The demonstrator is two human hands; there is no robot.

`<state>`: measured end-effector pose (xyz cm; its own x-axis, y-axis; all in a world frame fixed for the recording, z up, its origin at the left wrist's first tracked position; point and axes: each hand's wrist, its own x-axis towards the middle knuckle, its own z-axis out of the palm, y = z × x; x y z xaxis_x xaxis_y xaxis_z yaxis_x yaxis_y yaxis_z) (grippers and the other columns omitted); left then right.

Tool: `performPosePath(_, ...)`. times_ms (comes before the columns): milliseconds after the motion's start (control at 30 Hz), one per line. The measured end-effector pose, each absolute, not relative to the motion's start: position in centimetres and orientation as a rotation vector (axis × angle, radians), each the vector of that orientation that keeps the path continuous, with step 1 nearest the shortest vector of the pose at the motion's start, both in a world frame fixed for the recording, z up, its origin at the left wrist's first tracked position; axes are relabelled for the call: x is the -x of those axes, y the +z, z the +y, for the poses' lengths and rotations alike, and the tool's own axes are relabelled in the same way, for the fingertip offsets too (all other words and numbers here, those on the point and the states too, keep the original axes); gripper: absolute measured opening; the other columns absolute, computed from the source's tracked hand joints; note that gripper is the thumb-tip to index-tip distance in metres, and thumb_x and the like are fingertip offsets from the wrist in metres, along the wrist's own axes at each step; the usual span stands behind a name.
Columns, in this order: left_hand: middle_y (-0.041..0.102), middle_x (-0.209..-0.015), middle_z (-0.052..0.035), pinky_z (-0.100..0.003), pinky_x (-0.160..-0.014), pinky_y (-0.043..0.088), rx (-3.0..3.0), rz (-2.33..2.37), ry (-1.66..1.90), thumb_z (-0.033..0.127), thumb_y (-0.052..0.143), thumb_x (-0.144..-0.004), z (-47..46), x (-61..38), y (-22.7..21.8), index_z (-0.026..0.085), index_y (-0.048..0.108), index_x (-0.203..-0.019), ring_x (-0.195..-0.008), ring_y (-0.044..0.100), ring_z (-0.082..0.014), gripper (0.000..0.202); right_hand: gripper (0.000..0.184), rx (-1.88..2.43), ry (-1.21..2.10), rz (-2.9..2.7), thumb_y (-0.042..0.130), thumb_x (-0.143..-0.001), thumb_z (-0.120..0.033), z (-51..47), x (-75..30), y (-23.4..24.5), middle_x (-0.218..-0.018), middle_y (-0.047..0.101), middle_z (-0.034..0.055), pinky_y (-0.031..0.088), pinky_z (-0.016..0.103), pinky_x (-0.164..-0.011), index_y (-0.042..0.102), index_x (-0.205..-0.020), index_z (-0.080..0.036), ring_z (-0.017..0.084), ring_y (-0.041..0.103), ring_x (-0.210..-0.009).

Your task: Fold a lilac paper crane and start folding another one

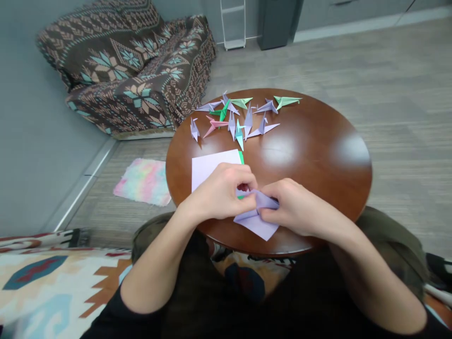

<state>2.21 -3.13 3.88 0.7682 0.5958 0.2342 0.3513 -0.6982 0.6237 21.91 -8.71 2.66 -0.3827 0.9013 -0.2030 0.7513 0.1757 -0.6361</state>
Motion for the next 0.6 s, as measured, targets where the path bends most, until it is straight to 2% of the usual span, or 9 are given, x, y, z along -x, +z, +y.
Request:
performPosePath(167,0.065,-0.070,0.0005,-0.027,-0.067,0.044,-2.350,0.699,0.628,0.006,0.064,-0.073,-2.89,-1.84,4.47,0.015,0.067,-0.069,-0.067,0.057,-0.0124,0.010,0.024,1.604,1.037,-2.263,0.060,-0.074,-0.020,-8.81,-21.71,2.95,-0.053,0.046,-0.0034,0.021,0.030,-0.051,0.043,-0.056,-0.020,0.011,0.036,-0.054)
performPosePath(333,0.067,-0.074,-0.0009,-0.027,-0.069,0.047,-2.213,0.748,0.803,0.012,0.064,-0.081,-2.69,-1.43,4.90,0.016,0.069,-0.075,-0.069,0.059,-0.0131,0.009,0.021,1.502,1.187,-2.211,0.058,-0.077,-0.020,-8.48,-21.95,2.94,-0.056,0.047,-0.0039,0.023,0.029,-0.052,0.048,-0.059,-0.020,0.011,0.039,-0.056)
performPosePath(433,0.067,-0.077,-0.0015,-0.027,-0.071,0.046,-2.217,0.733,0.656,0.019,0.068,-0.084,-2.89,-1.67,4.64,0.015,0.070,-0.079,-0.072,0.059,-0.0138,0.006,0.019,1.476,1.268,-2.092,0.057,-0.080,-0.024,-8.27,-22.26,2.79,-0.058,0.045,-0.0043,0.025,0.028,-0.053,0.053,-0.063,-0.019,0.011,0.039,-0.057)
performPosePath(600,0.058,-0.068,0.0017,-0.027,-0.064,0.038,-2.252,0.778,0.523,0.017,0.065,-0.084,-3.25,-2.29,3.96,0.015,0.062,-0.067,-0.065,0.049,-0.0113,0.017,0.018,1.459,1.334,-1.970,0.060,-0.082,-0.027,-8.11,-22.59,2.79,-0.062,0.045,-0.0042,0.026,0.027,-0.053,0.058,-0.068,-0.017,0.011,0.040,-0.060)
